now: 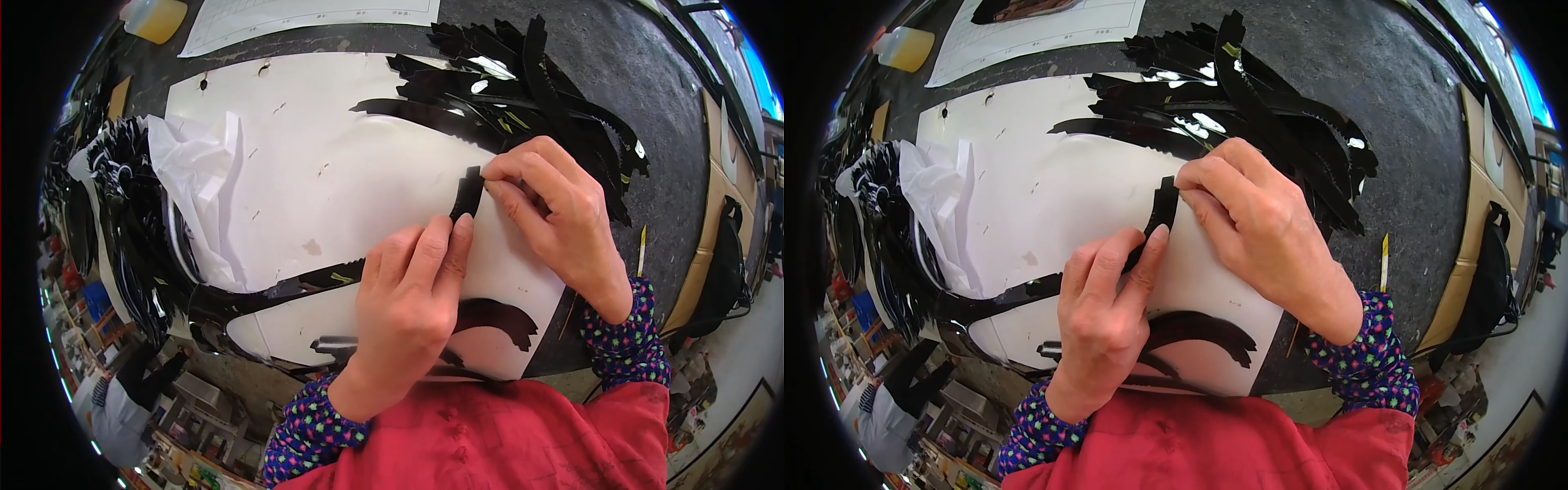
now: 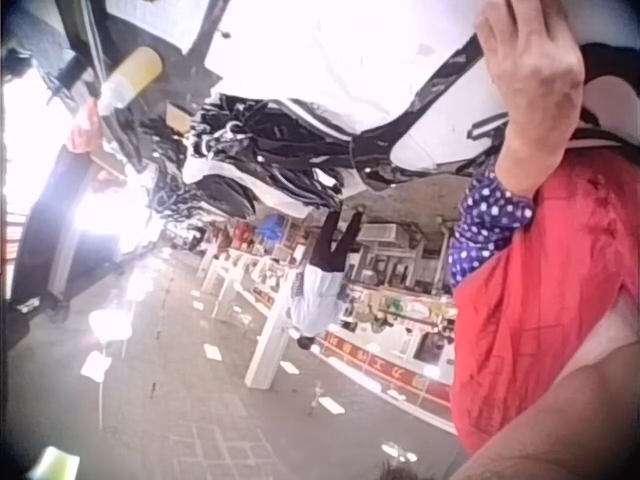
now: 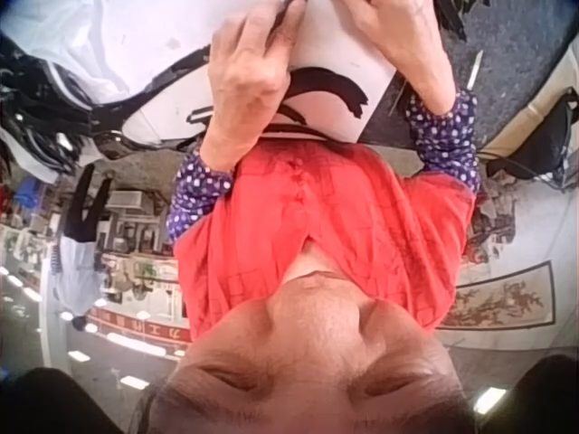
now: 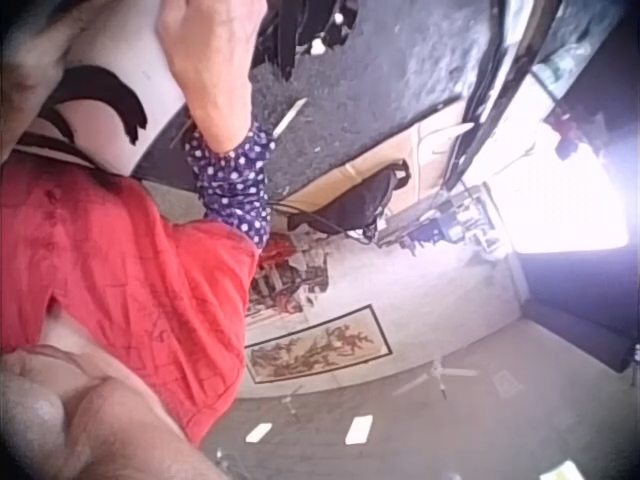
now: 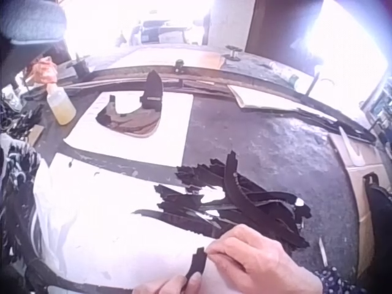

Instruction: Applying adhesive to shoe components and assembling them on a workbench.

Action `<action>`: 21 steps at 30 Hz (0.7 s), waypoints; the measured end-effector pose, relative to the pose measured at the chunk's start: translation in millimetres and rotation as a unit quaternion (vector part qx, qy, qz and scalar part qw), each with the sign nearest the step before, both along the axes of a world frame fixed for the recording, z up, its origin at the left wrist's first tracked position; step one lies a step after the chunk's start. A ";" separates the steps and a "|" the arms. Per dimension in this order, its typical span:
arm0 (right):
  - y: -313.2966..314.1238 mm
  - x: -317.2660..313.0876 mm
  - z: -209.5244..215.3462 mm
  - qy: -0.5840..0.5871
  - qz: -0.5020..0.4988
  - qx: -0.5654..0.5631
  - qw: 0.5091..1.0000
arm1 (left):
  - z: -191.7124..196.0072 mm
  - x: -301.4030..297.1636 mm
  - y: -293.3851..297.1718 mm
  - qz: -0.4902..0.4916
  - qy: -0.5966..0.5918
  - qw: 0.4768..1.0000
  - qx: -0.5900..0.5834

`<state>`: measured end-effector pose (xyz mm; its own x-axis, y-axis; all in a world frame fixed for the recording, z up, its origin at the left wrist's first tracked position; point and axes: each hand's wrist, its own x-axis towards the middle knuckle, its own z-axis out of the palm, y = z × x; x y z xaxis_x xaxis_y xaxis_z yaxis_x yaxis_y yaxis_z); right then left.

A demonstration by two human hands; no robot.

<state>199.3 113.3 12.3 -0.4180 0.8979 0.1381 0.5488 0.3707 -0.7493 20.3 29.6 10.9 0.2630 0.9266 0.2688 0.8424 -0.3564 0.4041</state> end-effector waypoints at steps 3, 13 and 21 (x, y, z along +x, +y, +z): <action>-0.3 -1.6 7.0 -0.014 0.017 0.025 0.999 | -1.1 -4.4 -3.2 -0.011 0.018 1.000 -0.001; 2.4 -6.5 4.4 -0.023 0.187 0.097 0.977 | -6.0 -2.5 -6.4 0.021 -0.029 0.999 0.018; -5.1 -6.7 4.4 -0.081 0.180 0.132 0.971 | 8.5 -57.7 -39.7 0.051 0.010 0.999 -0.003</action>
<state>192.7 108.2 16.7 -0.7341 0.6311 0.2508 0.4498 0.7285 -0.5166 -37.5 -10.1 19.4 0.1718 0.9504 0.2593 0.8827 -0.2653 0.3878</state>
